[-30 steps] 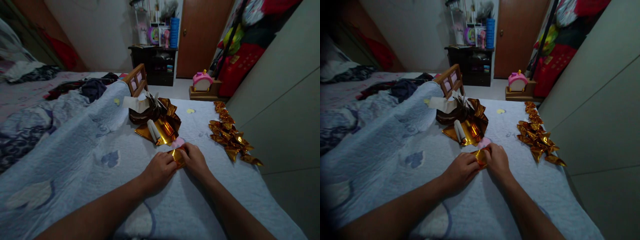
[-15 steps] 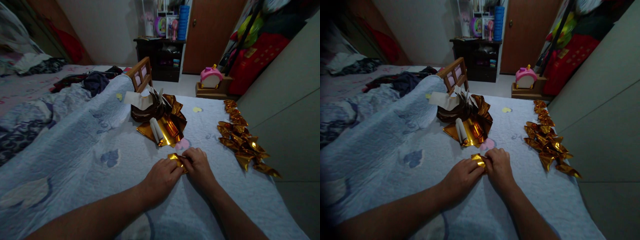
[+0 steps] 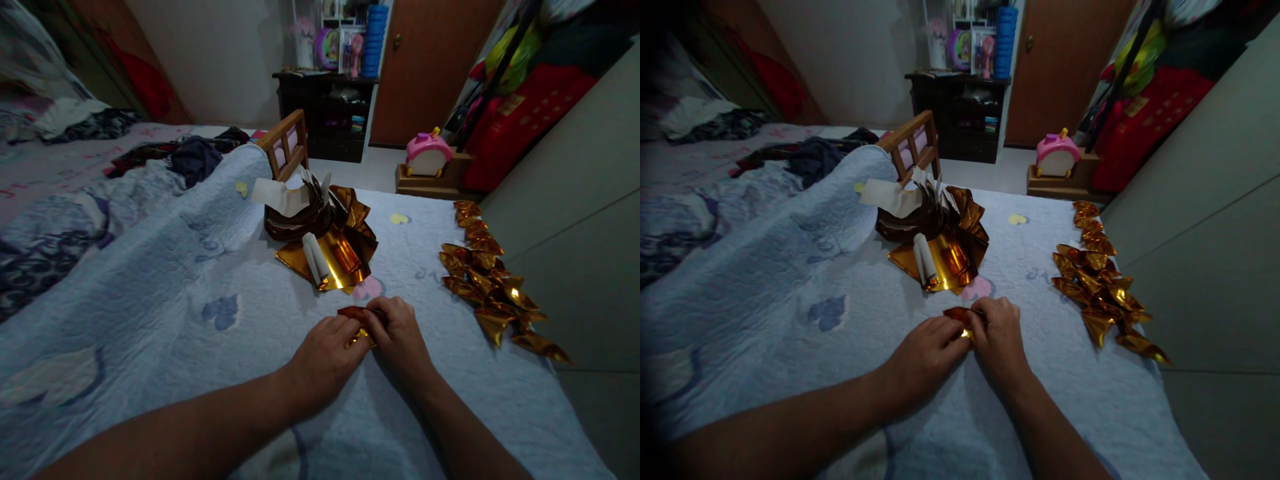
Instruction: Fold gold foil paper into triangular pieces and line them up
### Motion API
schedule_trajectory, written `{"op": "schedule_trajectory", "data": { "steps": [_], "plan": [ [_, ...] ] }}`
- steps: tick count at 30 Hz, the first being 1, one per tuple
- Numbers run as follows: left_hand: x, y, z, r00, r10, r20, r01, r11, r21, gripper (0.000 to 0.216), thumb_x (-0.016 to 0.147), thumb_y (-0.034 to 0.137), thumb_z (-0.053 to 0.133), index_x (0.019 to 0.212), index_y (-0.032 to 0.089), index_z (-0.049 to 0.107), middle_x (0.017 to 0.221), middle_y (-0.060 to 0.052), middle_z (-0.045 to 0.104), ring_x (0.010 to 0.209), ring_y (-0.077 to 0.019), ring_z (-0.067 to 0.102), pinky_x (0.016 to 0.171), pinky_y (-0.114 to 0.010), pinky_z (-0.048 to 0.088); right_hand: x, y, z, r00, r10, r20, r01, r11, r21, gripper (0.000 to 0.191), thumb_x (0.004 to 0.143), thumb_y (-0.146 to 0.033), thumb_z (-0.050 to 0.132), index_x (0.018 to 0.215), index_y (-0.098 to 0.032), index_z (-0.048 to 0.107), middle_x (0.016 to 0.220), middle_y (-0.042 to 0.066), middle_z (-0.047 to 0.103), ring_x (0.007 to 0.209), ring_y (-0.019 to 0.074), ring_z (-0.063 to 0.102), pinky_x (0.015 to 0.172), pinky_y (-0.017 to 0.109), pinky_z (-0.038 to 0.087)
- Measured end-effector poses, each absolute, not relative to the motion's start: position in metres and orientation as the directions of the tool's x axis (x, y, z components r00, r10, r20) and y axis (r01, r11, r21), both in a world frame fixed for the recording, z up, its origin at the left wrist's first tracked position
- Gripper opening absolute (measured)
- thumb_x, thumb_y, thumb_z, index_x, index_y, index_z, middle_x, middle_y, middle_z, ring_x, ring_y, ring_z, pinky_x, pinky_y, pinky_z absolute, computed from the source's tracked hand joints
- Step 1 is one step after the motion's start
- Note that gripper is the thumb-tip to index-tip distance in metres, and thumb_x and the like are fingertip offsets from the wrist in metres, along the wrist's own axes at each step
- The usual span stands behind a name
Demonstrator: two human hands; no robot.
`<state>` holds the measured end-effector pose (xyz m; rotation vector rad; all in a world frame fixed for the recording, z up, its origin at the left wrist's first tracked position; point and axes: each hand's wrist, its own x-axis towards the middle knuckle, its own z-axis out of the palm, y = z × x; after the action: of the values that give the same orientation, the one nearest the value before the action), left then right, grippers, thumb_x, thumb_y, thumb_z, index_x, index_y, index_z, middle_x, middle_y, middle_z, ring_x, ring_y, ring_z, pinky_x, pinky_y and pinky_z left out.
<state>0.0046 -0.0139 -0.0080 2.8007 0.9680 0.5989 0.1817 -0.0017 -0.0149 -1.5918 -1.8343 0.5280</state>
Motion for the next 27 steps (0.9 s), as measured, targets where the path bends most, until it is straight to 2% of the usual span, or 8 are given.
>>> {"op": "schedule_trajectory", "data": {
  "steps": [6, 11, 27],
  "plan": [
    [0.0038, -0.0155, -0.0101, 0.716, 0.626, 0.309, 0.576, -0.78, 0.244, 0.017, 0.103, 0.019, 0.049, 0.11, 0.015, 0.064, 0.11, -0.009, 0.066, 0.106, -0.024, 0.063, 0.09, -0.04, 0.059, 0.1793, 0.0014, -0.0155, -0.062, 0.975, 0.214, 0.782, 0.18, -0.596, 0.011, 0.088, -0.019, 0.059, 0.082, -0.02, 0.068, 0.077, 0.004, 0.067, 0.082, 0.024, 0.056, 0.079, 0.038, 0.033],
    [0.0033, -0.0168, -0.01, 0.701, 0.615, 0.362, 0.571, -0.788, 0.233, 0.02, 0.104, 0.019, 0.048, 0.114, 0.014, 0.064, 0.118, -0.012, 0.065, 0.115, -0.0265, 0.061, 0.095, -0.041, 0.058, 0.1785, 0.0015, -0.0163, -0.088, 0.965, 0.246, 0.812, 0.212, -0.544, 0.013, 0.09, -0.02, 0.058, 0.081, -0.021, 0.067, 0.078, 0.004, 0.069, 0.081, 0.024, 0.054, 0.077, 0.037, 0.031],
    [0.0029, -0.0156, -0.0049, 0.69, 0.638, 0.343, 0.579, -0.77, 0.268, 0.022, 0.105, 0.022, 0.046, 0.116, 0.012, 0.063, 0.12, -0.013, 0.066, 0.122, -0.0265, 0.06, 0.101, -0.043, 0.057, 0.1771, 0.0034, -0.0184, -0.083, 0.963, 0.255, 0.841, 0.205, -0.501, 0.015, 0.09, -0.019, 0.057, 0.078, -0.02, 0.066, 0.076, 0.005, 0.068, 0.08, 0.0239, 0.053, 0.075, 0.036, 0.03]
  ]
}}
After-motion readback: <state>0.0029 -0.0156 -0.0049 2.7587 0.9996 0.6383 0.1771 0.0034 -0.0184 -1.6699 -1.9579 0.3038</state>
